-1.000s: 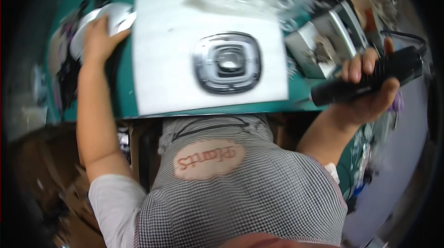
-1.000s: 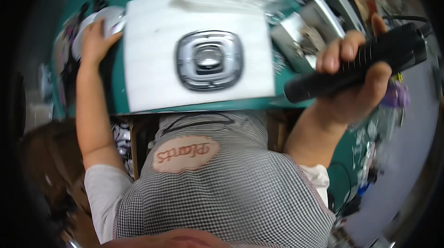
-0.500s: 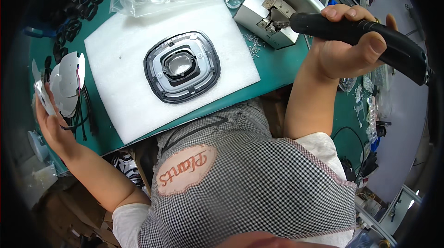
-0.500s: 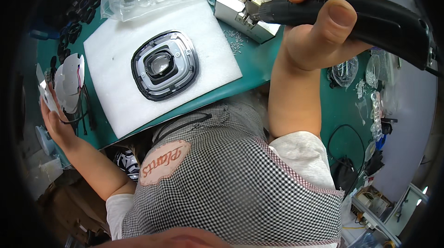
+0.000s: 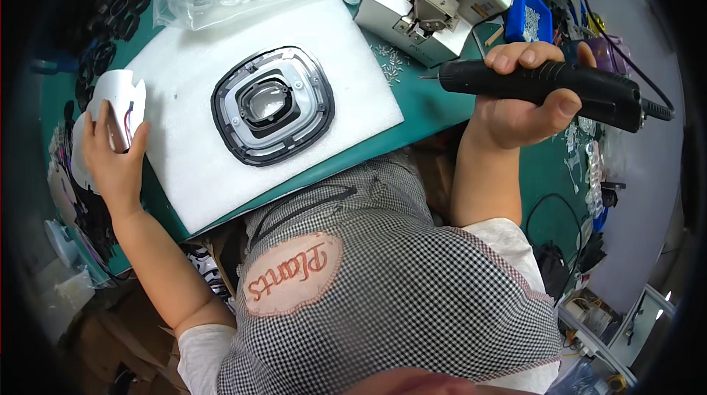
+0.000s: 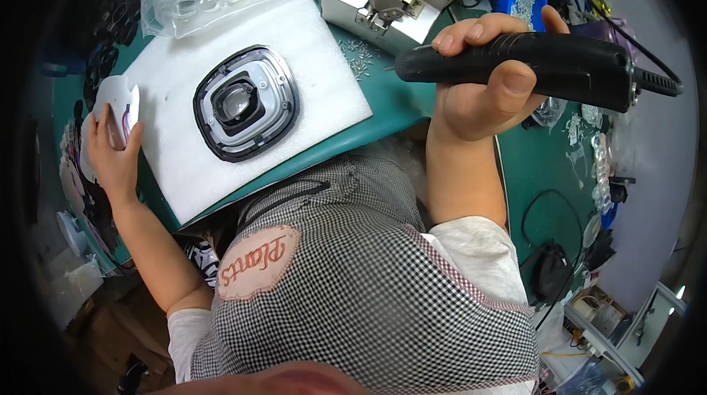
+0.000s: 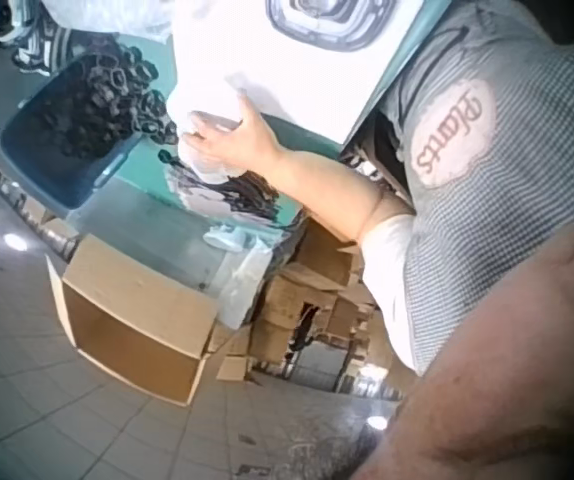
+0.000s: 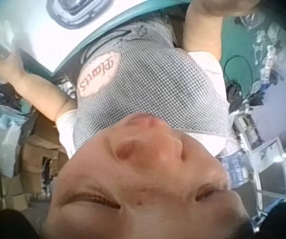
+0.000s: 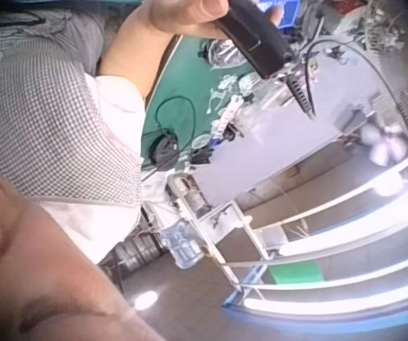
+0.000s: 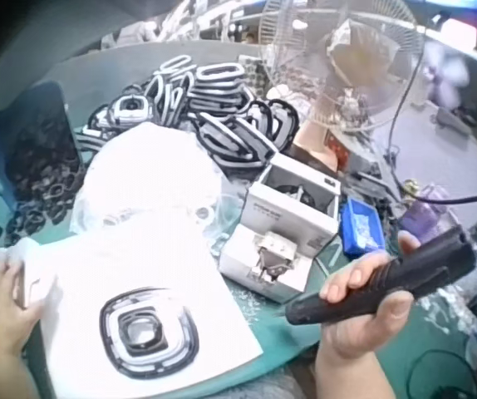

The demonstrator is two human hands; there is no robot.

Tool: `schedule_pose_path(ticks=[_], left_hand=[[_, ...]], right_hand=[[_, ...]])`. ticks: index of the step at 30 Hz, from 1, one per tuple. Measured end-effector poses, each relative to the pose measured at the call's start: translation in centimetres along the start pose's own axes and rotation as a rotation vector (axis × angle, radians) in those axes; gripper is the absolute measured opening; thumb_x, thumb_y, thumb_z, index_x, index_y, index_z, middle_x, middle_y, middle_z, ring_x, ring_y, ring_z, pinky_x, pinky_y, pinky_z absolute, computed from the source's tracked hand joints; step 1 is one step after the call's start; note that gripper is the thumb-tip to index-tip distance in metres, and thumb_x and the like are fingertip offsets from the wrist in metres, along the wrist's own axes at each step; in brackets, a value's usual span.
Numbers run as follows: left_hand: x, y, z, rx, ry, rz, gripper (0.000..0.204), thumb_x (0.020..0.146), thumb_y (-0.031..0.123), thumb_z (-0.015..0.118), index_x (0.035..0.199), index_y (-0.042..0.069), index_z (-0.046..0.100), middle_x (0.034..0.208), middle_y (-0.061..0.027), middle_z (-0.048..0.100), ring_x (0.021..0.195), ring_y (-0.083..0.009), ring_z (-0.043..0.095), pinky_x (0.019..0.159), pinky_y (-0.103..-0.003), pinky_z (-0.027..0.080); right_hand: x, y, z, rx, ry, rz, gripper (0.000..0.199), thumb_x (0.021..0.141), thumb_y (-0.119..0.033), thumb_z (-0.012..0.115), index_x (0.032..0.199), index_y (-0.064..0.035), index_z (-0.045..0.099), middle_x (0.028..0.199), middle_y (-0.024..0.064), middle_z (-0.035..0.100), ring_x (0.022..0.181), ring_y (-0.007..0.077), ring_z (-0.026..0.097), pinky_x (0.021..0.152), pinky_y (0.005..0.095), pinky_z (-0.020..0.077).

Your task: The person assembles plastic housing components by hand, securing an internal ring and a mounting plate to the plastic housing with screws using an electric screwdriver.

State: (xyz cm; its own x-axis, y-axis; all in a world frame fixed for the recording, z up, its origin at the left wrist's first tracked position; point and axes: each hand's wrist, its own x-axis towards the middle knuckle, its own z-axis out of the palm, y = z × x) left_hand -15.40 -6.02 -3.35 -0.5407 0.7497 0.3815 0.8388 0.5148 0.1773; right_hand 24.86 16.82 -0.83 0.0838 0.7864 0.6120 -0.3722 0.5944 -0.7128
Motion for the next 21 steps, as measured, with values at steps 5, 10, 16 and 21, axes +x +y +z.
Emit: schedule_pose_path(ticks=[5,10,16,21], left_hand=[[-0.9,-1.2,2.0,0.205,-0.102,-0.024,0.079,0.076,0.053,0.074,0.143,0.020,0.046,0.153,-0.0218,0.029,0.143,-0.0431,0.020,0.114,-0.053,0.022],[-1.2,-0.6,1.0,0.128,-0.033,-0.018,0.071,0.080,0.052,0.072,0.140,0.019,0.050,0.152,-0.0211,0.031,0.143,-0.0396,0.022,0.114,-0.052,0.022],[-2.3,0.6,-0.3,0.078,-0.026,0.019,0.059,0.084,0.044,0.070,0.135,0.018,0.055,0.151,-0.0176,0.035,0.142,-0.0363,0.025,0.113,-0.050,0.023],[-2.7,2.5,-1.2,-0.021,0.012,0.062,0.050,0.085,0.038,0.072,0.130,0.019,0.060,0.148,-0.0156,0.039,0.141,-0.0345,0.028,0.113,-0.048,0.024]], right_hand=[[-1.3,-0.2,0.1,-0.021,-0.008,0.026,0.089,0.079,-0.060,0.069,0.136,-0.0074,0.026,0.078,0.0108,0.056,0.056,0.0196,0.057,0.054,0.0330,0.0540],[-1.8,1.2,-0.1,0.049,-0.024,0.010,0.087,0.080,-0.055,0.071,0.136,-0.0063,0.026,0.078,0.0106,0.057,0.056,0.0194,0.058,0.055,0.0328,0.0544],[-2.3,1.9,-0.1,-0.072,-0.062,0.048,0.080,0.081,-0.056,0.069,0.135,-0.0115,0.031,0.079,0.0093,0.057,0.058,0.0201,0.057,0.056,0.0355,0.0526],[-1.9,1.8,-0.2,-0.087,-0.032,0.023,0.076,0.082,-0.060,0.065,0.134,-0.0130,0.034,0.080,0.0090,0.058,0.058,0.0204,0.057,0.055,0.0356,0.0522]])
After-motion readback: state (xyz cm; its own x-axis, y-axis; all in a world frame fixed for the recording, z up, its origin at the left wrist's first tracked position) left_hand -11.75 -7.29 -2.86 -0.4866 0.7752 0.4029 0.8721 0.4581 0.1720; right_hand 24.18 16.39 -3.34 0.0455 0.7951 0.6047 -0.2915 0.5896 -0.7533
